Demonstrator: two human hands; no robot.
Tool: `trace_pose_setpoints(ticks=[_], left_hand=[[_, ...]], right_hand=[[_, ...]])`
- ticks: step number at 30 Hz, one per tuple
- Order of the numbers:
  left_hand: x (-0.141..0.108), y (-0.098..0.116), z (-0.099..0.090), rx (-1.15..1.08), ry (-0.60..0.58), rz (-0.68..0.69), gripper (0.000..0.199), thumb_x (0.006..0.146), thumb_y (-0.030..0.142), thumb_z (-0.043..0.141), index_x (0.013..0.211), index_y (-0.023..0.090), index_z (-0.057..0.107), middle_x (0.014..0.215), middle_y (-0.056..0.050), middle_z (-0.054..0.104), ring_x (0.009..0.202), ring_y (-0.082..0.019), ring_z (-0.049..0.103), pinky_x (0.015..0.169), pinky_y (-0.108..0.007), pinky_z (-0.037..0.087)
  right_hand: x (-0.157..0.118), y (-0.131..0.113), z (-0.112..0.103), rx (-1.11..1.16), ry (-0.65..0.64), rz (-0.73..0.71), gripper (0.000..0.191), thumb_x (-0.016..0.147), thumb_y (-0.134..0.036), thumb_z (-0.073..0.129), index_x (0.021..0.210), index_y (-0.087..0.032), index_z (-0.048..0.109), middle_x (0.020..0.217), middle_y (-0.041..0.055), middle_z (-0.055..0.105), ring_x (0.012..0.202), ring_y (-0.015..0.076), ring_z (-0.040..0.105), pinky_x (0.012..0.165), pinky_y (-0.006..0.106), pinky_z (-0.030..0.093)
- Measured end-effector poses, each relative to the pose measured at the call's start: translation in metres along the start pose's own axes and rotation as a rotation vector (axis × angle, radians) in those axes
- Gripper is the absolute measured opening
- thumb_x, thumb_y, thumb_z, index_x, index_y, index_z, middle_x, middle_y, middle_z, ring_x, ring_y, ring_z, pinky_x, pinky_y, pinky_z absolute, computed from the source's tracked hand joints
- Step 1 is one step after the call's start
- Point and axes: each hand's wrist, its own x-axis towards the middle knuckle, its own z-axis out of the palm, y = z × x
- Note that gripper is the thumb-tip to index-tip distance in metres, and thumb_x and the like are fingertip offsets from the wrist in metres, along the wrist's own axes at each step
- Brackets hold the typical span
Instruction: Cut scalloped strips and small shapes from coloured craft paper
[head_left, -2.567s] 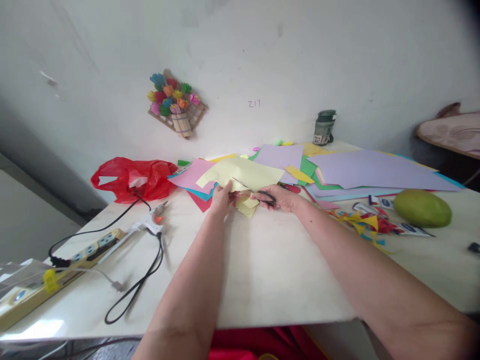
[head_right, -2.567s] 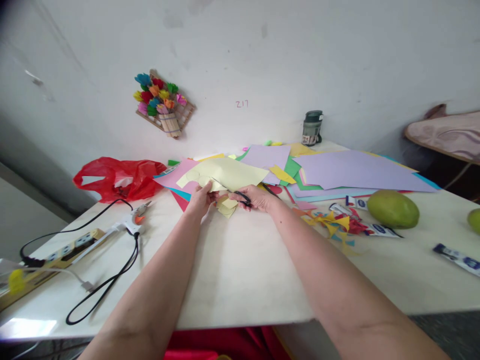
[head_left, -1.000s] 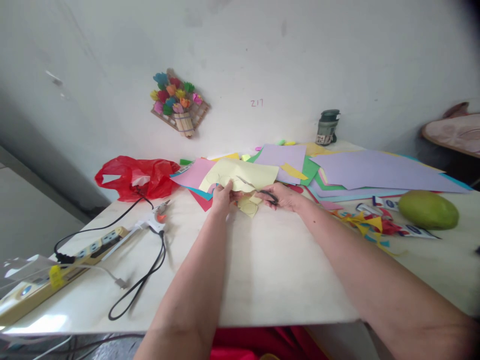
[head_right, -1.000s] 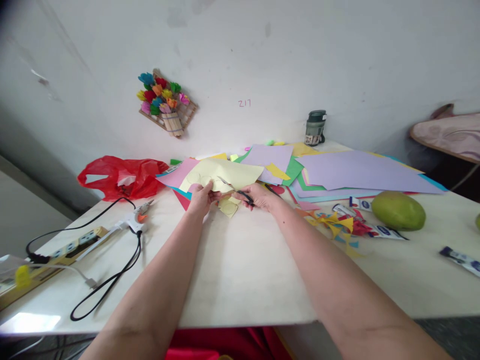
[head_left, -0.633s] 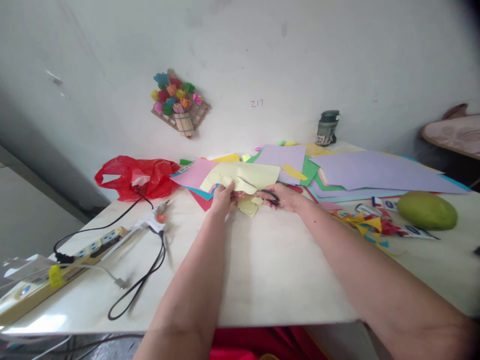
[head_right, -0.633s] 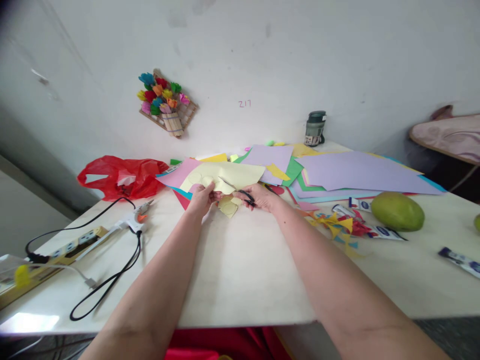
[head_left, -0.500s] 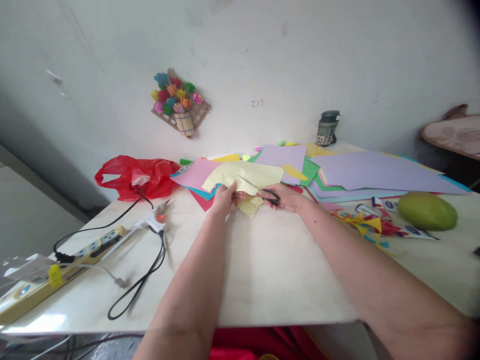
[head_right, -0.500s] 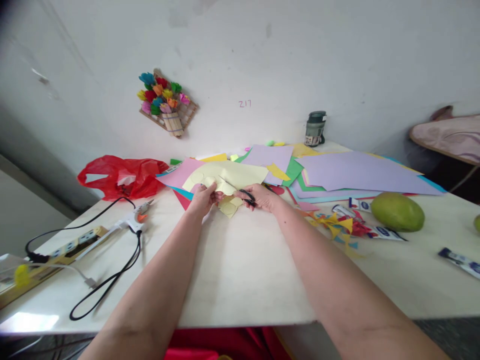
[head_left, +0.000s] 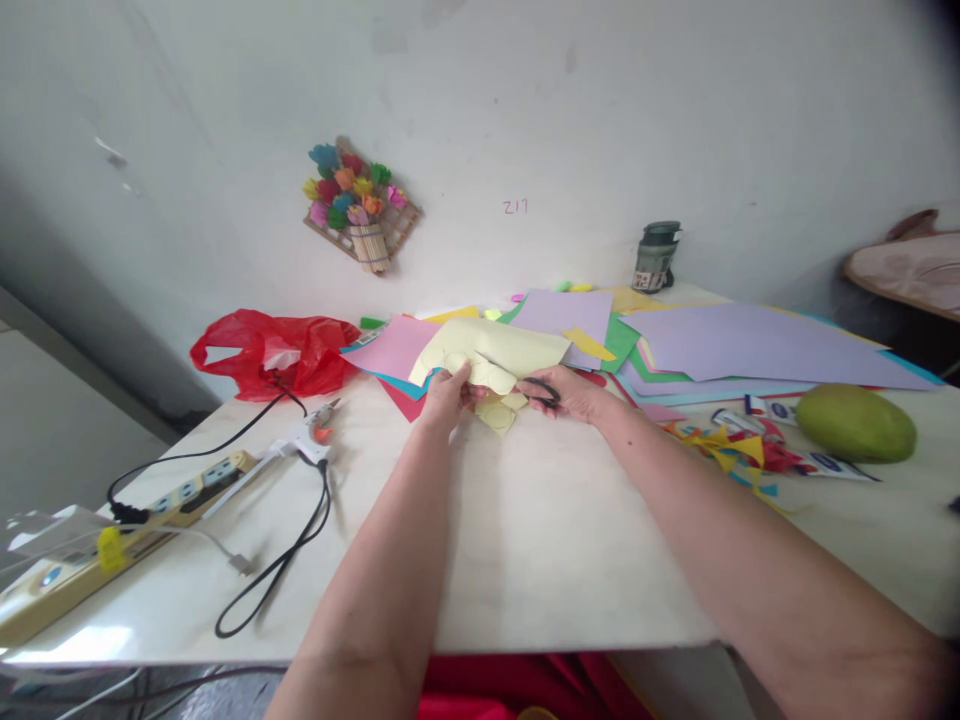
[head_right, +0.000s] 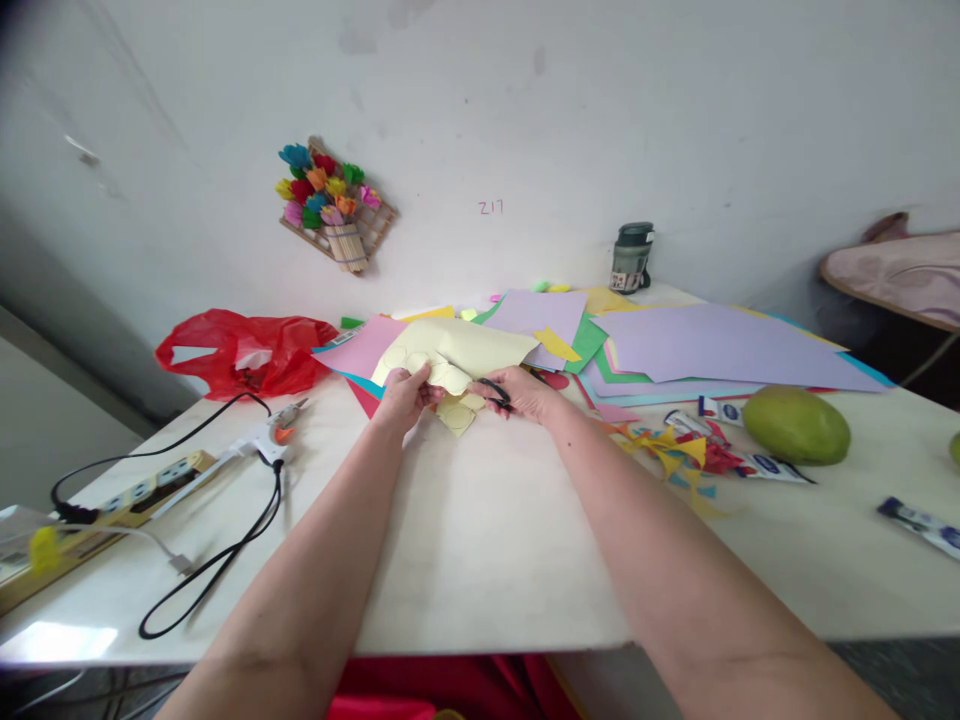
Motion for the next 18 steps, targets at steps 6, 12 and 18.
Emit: trace_pose_setpoints(ticks=[6, 12, 18], left_hand=[[0.002, 0.000, -0.003, -0.004, 0.006, 0.019, 0.024, 0.081, 0.032, 0.068, 0.074, 0.012, 0.056, 0.053, -0.005, 0.062, 0.044, -0.013, 0.060, 0.047, -0.023, 0.047], [0.007, -0.004, -0.005, -0.015, 0.062, 0.021, 0.028, 0.077, 0.034, 0.073, 0.080, 0.012, 0.056, 0.055, -0.001, 0.061, 0.042, -0.012, 0.059, 0.048, -0.023, 0.050], [0.008, -0.006, -0.006, 0.030, 0.105, 0.040, 0.032, 0.078, 0.041, 0.071, 0.075, 0.016, 0.051, 0.053, 0.000, 0.058, 0.043, -0.013, 0.058, 0.048, -0.024, 0.048]], right_hand=[[-0.001, -0.004, 0.003, -0.007, 0.006, -0.004, 0.026, 0.069, -0.029, 0.070, 0.057, -0.016, 0.050, 0.047, -0.0044, 0.047, 0.038, 0.0046, 0.036, 0.035, 0.018, 0.026], [-0.004, -0.009, 0.005, -0.033, 0.016, -0.007, 0.029, 0.068, -0.025, 0.069, 0.052, -0.017, 0.047, 0.045, -0.0041, 0.045, 0.038, 0.0052, 0.036, 0.035, 0.019, 0.026], [-0.007, -0.013, 0.004, -0.038, 0.002, 0.015, 0.023, 0.067, -0.022, 0.067, 0.054, -0.017, 0.049, 0.046, -0.0031, 0.048, 0.038, 0.0059, 0.038, 0.036, 0.020, 0.027]])
